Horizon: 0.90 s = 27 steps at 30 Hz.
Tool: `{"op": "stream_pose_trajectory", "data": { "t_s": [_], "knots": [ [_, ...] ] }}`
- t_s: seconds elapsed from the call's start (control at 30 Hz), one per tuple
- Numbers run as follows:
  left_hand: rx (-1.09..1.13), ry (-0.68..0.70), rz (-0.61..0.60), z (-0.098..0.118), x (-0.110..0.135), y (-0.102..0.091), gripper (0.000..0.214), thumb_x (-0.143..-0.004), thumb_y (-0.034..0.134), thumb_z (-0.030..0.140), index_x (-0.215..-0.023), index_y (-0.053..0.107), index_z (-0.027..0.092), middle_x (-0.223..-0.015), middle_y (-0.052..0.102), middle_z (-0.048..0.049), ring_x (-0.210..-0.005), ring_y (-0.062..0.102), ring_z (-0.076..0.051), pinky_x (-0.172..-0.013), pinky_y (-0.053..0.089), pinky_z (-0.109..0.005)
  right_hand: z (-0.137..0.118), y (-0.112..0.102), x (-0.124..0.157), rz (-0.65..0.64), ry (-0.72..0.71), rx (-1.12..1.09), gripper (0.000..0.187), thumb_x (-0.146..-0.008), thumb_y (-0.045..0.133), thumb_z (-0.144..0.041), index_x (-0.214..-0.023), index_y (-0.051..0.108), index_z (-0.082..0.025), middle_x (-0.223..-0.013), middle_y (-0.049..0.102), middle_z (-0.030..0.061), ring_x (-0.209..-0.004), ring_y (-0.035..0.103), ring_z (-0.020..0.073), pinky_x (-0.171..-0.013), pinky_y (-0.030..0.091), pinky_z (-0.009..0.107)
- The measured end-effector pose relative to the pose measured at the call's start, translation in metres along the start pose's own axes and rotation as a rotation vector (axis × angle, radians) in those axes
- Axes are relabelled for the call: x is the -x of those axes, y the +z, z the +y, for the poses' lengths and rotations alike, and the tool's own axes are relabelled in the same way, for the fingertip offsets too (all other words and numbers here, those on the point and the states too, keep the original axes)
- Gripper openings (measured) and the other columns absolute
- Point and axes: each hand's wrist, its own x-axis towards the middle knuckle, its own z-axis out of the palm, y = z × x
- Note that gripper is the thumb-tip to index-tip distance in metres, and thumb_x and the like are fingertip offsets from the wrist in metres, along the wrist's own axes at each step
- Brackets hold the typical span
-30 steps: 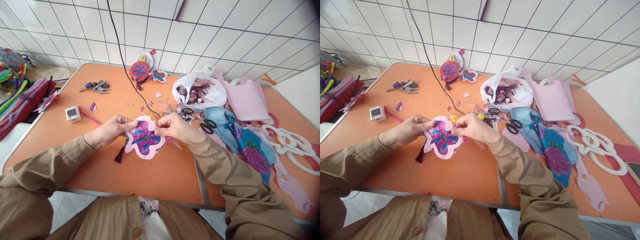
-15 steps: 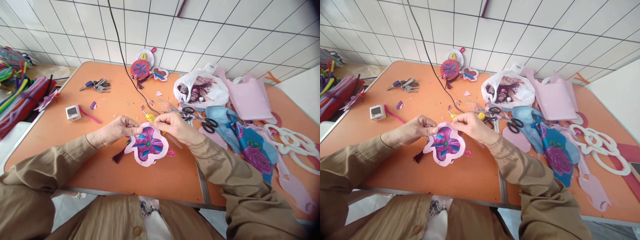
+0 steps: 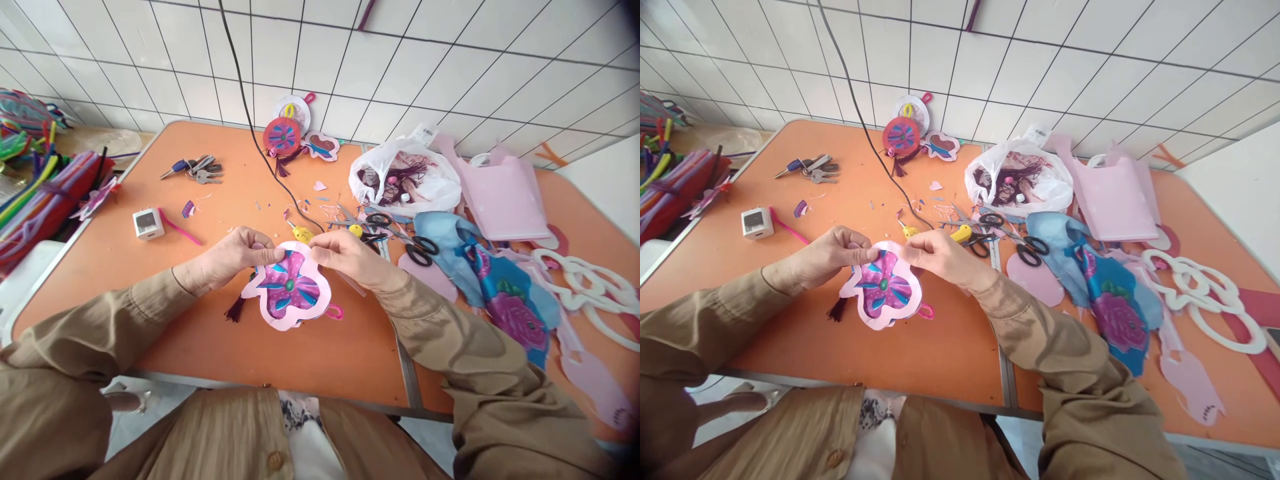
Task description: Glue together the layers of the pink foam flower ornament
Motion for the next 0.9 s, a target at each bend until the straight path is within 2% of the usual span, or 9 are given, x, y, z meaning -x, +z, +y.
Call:
{"op": "stream_pose_trajectory", "data": {
  "t_s": [0.17, 0.33, 0.47, 0.6, 0.67, 0.77, 0.9],
  "knots": [
    [0.041, 0.014, 0.004, -0.004, 0.001, -0.003, 0.048, -0.061, 0.084, 0.045, -0.047, 0.053, 0.011, -0.044, 0.047, 0.0038, -0.044, 0.039, -0.004, -0.045, 0.029, -0.02, 0.002, 0.002, 0.001, 0.023, 0.035, 0.081, 0.04, -0.078, 0.067, -0.049, -0.063, 0.05, -0.016, -0.06, 0.045, -0.0034, -0.058, 0.04, 0.0083, -0.053, 0.032, 0.024],
    [0.171, 0.001, -0.007, -0.007, 0.003, -0.004, 0.04, -0.054, 0.09, 0.037, -0.054, 0.06, 0.01, -0.049, 0.058, 0.0016, -0.047, 0.049, -0.007, -0.048, 0.037, -0.02, 0.001, 0.005, 0.0, 0.01, 0.037, 0.013, 0.036, -0.078, 0.066, -0.046, -0.065, 0.052, -0.016, -0.063, 0.046, -0.0032, -0.059, 0.042, 0.0086, -0.055, 0.034, 0.024],
    [0.156, -0.025, 0.029, -0.009, 0.004, -0.003, 0.037, -0.054, 0.09, 0.036, -0.065, 0.068, 0.009, -0.058, 0.067, -0.0034, -0.051, 0.058, -0.011, -0.051, 0.044, -0.022, 0.004, 0.008, -0.001, -0.022, 0.032, -0.045, 0.032, -0.075, 0.069, -0.044, -0.072, 0.057, -0.015, -0.067, 0.054, -0.001, -0.063, 0.049, 0.0107, -0.059, 0.039, 0.025],
    [0.166, -0.016, 0.056, -0.013, 0.003, -0.003, 0.039, -0.057, 0.089, 0.036, -0.079, 0.071, 0.009, -0.065, 0.07, -0.005, -0.057, 0.061, -0.012, -0.056, 0.047, -0.023, 0.01, 0.009, -0.002, 0.024, 0.011, 0.009, 0.032, -0.077, 0.067, -0.041, -0.066, 0.054, -0.015, -0.063, 0.051, -0.0023, -0.059, 0.046, 0.0092, -0.055, 0.036, 0.024],
    [0.175, -0.011, 0.066, -0.014, 0.003, -0.003, 0.038, -0.055, 0.09, 0.035, -0.074, 0.07, 0.009, -0.061, 0.068, -0.0029, -0.055, 0.058, -0.01, -0.055, 0.044, -0.021, 0.012, 0.009, -0.002, 0.042, 0.005, 0.02, 0.033, -0.076, 0.069, -0.041, -0.064, 0.053, -0.015, -0.061, 0.049, -0.0033, -0.058, 0.043, 0.0081, -0.054, 0.034, 0.023],
    [0.145, -0.004, 0.068, -0.014, 0.004, -0.003, 0.035, -0.055, 0.089, 0.035, -0.064, 0.067, 0.009, -0.055, 0.062, -0.0001, -0.051, 0.053, -0.008, -0.052, 0.04, -0.02, 0.011, 0.009, -0.001, 0.057, -0.001, 0.002, 0.03, -0.077, 0.069, -0.04, -0.068, 0.058, -0.014, -0.063, 0.052, -0.0025, -0.06, 0.047, 0.0087, -0.056, 0.037, 0.023],
    [0.078, 0.031, 0.075, -0.014, 0.005, 0.001, 0.032, -0.059, 0.087, 0.034, -0.065, 0.067, 0.01, -0.056, 0.06, 0.0008, -0.052, 0.049, -0.007, -0.05, 0.036, -0.02, 0.01, 0.013, 0.0, 0.147, -0.019, 0.009, 0.027, -0.078, 0.067, -0.039, -0.071, 0.063, -0.013, -0.065, 0.058, -0.0003, -0.06, 0.051, 0.0097, -0.057, 0.04, 0.024]
  ]
}}
